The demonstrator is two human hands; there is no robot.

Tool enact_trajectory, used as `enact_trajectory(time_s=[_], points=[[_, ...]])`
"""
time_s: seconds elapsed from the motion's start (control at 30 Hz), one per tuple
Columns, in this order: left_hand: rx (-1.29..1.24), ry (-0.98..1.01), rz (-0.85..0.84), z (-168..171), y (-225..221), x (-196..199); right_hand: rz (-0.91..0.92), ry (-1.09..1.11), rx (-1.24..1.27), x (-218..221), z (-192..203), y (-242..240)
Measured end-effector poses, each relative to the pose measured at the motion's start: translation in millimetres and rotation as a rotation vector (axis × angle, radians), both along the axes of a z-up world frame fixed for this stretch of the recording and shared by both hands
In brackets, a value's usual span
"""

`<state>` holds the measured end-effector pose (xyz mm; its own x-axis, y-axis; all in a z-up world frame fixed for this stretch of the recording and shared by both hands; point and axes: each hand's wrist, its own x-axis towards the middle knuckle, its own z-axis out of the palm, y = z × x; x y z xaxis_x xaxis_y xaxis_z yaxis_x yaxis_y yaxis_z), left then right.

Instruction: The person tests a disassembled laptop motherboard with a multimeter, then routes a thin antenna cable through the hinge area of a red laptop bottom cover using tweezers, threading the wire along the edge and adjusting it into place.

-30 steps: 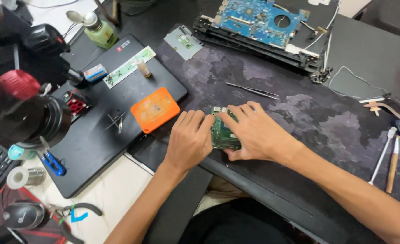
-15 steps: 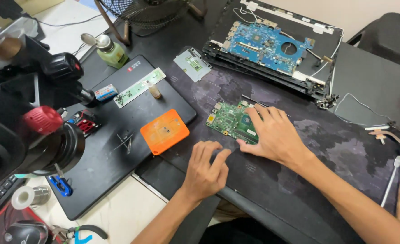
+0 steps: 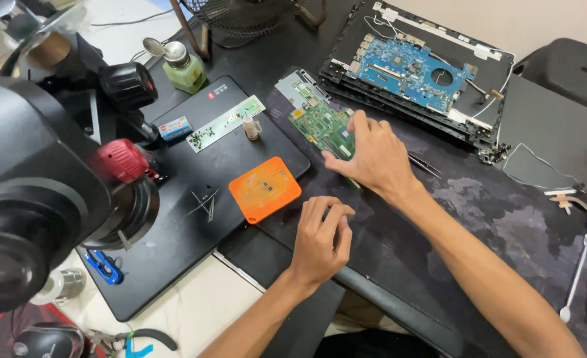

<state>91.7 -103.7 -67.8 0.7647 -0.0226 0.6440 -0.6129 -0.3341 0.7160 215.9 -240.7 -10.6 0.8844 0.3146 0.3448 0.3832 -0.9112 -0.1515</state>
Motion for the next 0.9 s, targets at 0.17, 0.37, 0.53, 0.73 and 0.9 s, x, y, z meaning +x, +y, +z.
enact_trajectory(time_s=[0.17, 0.37, 0.53, 0.73, 0.9], points=[[-0.024, 0.033, -0.017, 0, 2, 1, 0.008, -0.100, 0.024, 24, -23, 19], [-0.019, 0.045, -0.053, 2, 2, 3, -0.065, -0.060, 0.029, 26, -27, 21], [0.041, 0.055, -0.065, 1, -2, 4, 0.171, -0.287, 0.055, -14, -11, -36], [0.101, 0.084, -0.029, 1, -10, 4, -0.042, -0.047, -0.035, -71, -3, -133], [0.129, 0.079, -0.038, -1, -10, 3, -0.114, -0.049, 0.184, -70, -13, -156]])
